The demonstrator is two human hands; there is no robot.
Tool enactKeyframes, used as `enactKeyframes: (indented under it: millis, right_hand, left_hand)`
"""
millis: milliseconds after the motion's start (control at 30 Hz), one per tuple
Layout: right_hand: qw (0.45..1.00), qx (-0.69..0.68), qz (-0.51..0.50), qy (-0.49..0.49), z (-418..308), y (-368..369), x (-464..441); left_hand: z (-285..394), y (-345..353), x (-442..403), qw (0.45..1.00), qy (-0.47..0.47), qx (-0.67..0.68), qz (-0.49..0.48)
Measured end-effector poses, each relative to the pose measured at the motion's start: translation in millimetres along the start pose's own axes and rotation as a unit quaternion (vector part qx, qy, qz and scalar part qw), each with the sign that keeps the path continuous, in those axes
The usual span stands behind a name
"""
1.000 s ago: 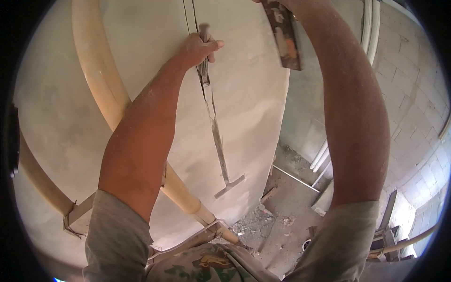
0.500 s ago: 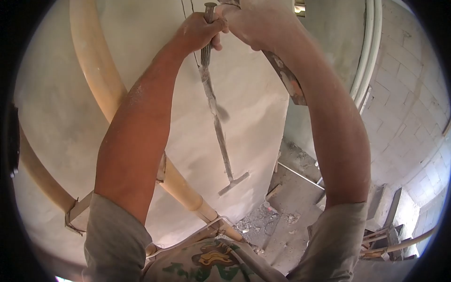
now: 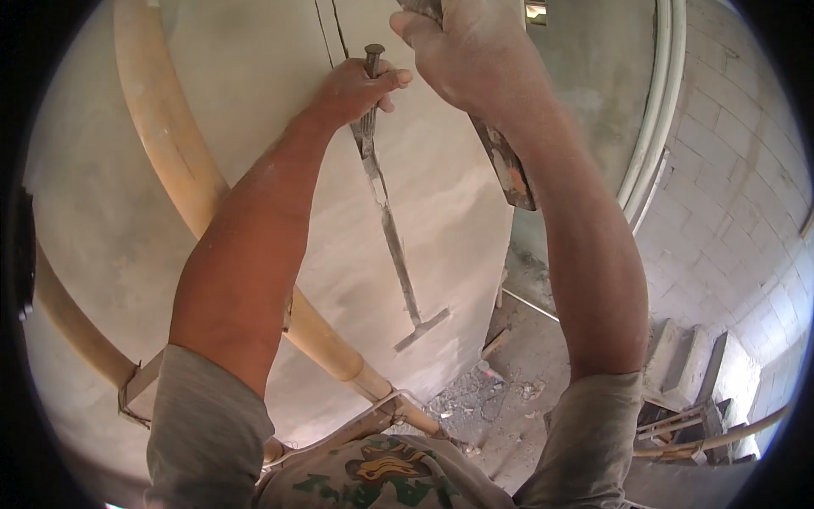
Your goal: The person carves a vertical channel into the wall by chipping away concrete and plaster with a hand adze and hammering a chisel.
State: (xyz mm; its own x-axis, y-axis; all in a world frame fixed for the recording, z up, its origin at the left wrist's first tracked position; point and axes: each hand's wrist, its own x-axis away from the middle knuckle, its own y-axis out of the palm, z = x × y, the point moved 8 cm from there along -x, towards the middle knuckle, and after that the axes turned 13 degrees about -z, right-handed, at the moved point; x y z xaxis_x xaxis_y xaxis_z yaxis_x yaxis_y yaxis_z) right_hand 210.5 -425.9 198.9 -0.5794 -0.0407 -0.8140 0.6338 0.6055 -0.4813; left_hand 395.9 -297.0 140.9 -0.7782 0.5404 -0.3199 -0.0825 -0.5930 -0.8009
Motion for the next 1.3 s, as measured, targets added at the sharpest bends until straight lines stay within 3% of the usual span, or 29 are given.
enactKeyframes:
  millis: [67,167,233,300,333,400,433,500,567,633,767,833,933,1000,1067,1100,1167,1200,1267,1300]
  right_hand:
    - [0.992,-0.104,-0.034,0.056,-12,-10,3]
    - [0.986,-0.161,0.051,0.003,-29,-33,0]
    - [0.999,-0.014,0.011,-0.039,-33,-23,-13]
    - [0.962,0.232,-0.109,-0.090,-3,16,-22]
    - [0.956,0.231,-0.159,-0.088,4,40,-15]
    - [0.957,0.077,-0.275,0.047,16,64,6]
    - [0.942,0.094,-0.311,0.081,27,76,9]
    - [0.972,0.108,-0.208,0.035,24,57,-6]
    - [0.970,0.173,-0.170,-0.002,30,47,-20]
    - [0.931,0.313,-0.184,-0.032,42,20,-44]
    - [0.972,0.198,-0.125,-0.031,7,25,-19]
    - [0.990,0.088,-0.109,0.015,37,59,4]
    - [0.962,0.036,-0.241,0.124,36,63,19]
    - [0.970,0.216,-0.088,-0.073,9,34,8]
    - [0.986,0.151,0.000,-0.065,-14,1,6]
    - [0.999,0.001,0.009,0.037,-35,-18,2]
    - [0.999,0.010,-0.027,0.019,-35,-5,-3]
    - [0.979,0.167,-0.072,-0.097,-6,33,-2]
    - [0.951,0.212,-0.221,-0.050,13,72,8]
    - [0.939,0.095,-0.313,0.108,35,88,21]
  left_hand:
    - [-3,2,0,1.000,-0.007,-0.006,-0.007]
    - [-3,0,3,0.999,-0.016,-0.009,-0.032]
    - [-2,0,6,0.999,-0.029,-0.021,-0.038]
    - [-10,-3,4,0.999,-0.042,0.000,-0.029]
    - [-12,-1,3,0.998,-0.047,0.011,-0.028]
    - [-22,4,1,0.998,-0.033,-0.024,-0.038]
    - [-16,3,1,0.998,-0.022,-0.044,-0.042]
    - [-11,3,-2,0.999,-0.012,-0.009,-0.035]
    - [-17,4,0,0.999,0.005,-0.010,-0.043]
    - [-18,6,2,0.999,-0.022,-0.015,-0.046]
    - [-16,4,6,0.998,-0.044,-0.022,-0.046]
    - [-15,8,8,0.996,-0.058,-0.039,-0.062]
    - [-16,6,-1,0.993,-0.054,-0.063,-0.083]
    - [-27,11,-3,0.994,-0.047,-0.038,-0.089]
    - [-32,12,-6,0.993,-0.058,-0.048,-0.091]
    - [-33,11,-6,0.993,-0.060,-0.051,-0.088]
    - [-33,10,-3,0.991,-0.071,-0.081,-0.080]
    - [-31,10,-2,0.989,-0.076,-0.096,-0.078]
    - [-30,14,4,0.984,-0.101,-0.111,-0.100]
    - [-28,13,3,0.981,-0.109,-0.120,-0.110]
